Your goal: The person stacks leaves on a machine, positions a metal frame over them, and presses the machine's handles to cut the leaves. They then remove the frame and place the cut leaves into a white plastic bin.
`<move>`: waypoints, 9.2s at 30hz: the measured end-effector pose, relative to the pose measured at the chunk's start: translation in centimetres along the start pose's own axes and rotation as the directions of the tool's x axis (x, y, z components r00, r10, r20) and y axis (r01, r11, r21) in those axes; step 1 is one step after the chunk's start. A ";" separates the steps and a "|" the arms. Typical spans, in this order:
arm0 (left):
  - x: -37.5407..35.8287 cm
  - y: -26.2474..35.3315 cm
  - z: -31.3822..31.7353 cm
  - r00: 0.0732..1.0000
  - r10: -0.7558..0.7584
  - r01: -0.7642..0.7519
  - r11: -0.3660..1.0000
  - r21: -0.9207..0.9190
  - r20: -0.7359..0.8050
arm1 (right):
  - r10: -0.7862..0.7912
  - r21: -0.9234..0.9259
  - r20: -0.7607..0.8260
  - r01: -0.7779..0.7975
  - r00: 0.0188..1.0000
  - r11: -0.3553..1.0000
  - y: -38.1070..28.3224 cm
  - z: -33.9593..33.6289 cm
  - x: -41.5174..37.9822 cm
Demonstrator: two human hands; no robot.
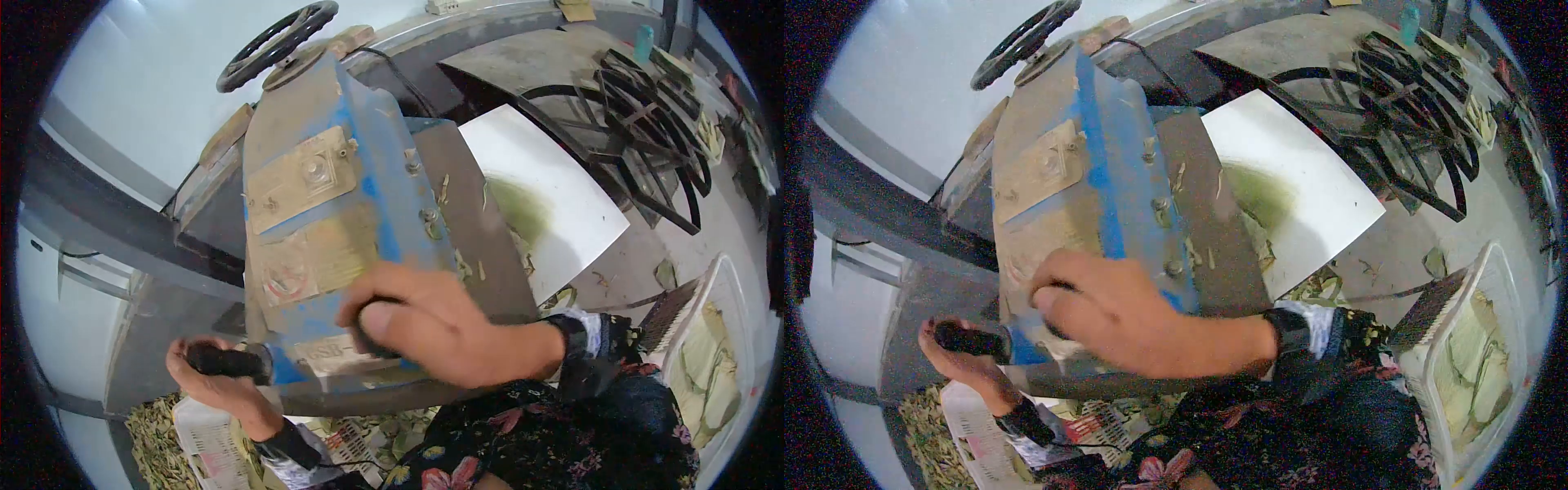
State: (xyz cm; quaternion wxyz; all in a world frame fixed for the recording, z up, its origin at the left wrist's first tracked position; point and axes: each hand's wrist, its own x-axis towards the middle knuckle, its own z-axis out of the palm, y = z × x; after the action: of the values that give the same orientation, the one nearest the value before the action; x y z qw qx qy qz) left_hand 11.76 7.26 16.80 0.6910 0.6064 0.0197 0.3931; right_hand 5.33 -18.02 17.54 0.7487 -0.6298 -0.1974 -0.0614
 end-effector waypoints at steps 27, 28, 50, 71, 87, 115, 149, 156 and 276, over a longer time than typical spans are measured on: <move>-13.6 -10.1 -1.5 0.082 0.122 -0.815 0.580 -0.004 0.989 | 0.196 -0.904 -0.414 -0.426 0.889 0.023 16.7 -15.1 3.0; -13.7 -10.1 -1.6 0.089 0.112 -0.814 0.581 0.008 0.990 | 0.210 -0.889 -0.438 -0.456 0.874 0.044 16.7 -15.2 3.1; -13.4 -11.4 -1.0 -0.059 0.328 -0.916 0.358 -0.182 0.943 | -0.042 -0.949 -0.132 -0.114 0.990 0.296 13.6 -15.0 5.3; -12.3 -12.6 0.8 -0.137 0.373 -0.951 0.210 -0.227 0.918 | -0.079 -0.970 -0.185 -0.169 0.980 0.175 14.1 -16.2 4.5; 22.1 -9.5 -5.9 0.567 0.744 -0.622 0.106 0.776 0.353 | 0.186 -0.957 0.272 0.244 0.944 0.160 12.7 0.8 -9.5; 1.7 -0.3 -8.8 0.968 -0.008 -0.100 0.902 0.420 0.249 | -0.298 -0.671 0.356 0.464 0.886 0.578 8.6 3.6 -5.4; 0.6 1.2 -3.3 0.955 -0.166 0.202 0.971 -0.130 0.244 | 0.062 0.264 0.249 -0.130 0.966 0.956 -0.8 -0.4 0.2; -1.3 0.8 -2.5 0.968 -0.130 0.157 0.981 -0.115 0.214 | 0.160 0.303 0.215 -0.222 0.963 0.927 -0.6 -1.5 -0.7; -4.5 -9.3 -0.3 -0.153 -0.178 -0.930 0.359 -0.080 0.972 | 0.245 -0.824 0.540 0.565 0.805 -0.044 17.4 -5.3 1.7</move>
State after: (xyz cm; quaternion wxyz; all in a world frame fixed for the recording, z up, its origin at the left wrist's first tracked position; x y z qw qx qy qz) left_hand 13.34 5.32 6.73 -0.0479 0.8580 -0.5091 0.0495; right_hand 14.02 -19.41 1.51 -0.0406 -0.9217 -0.3740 -0.0947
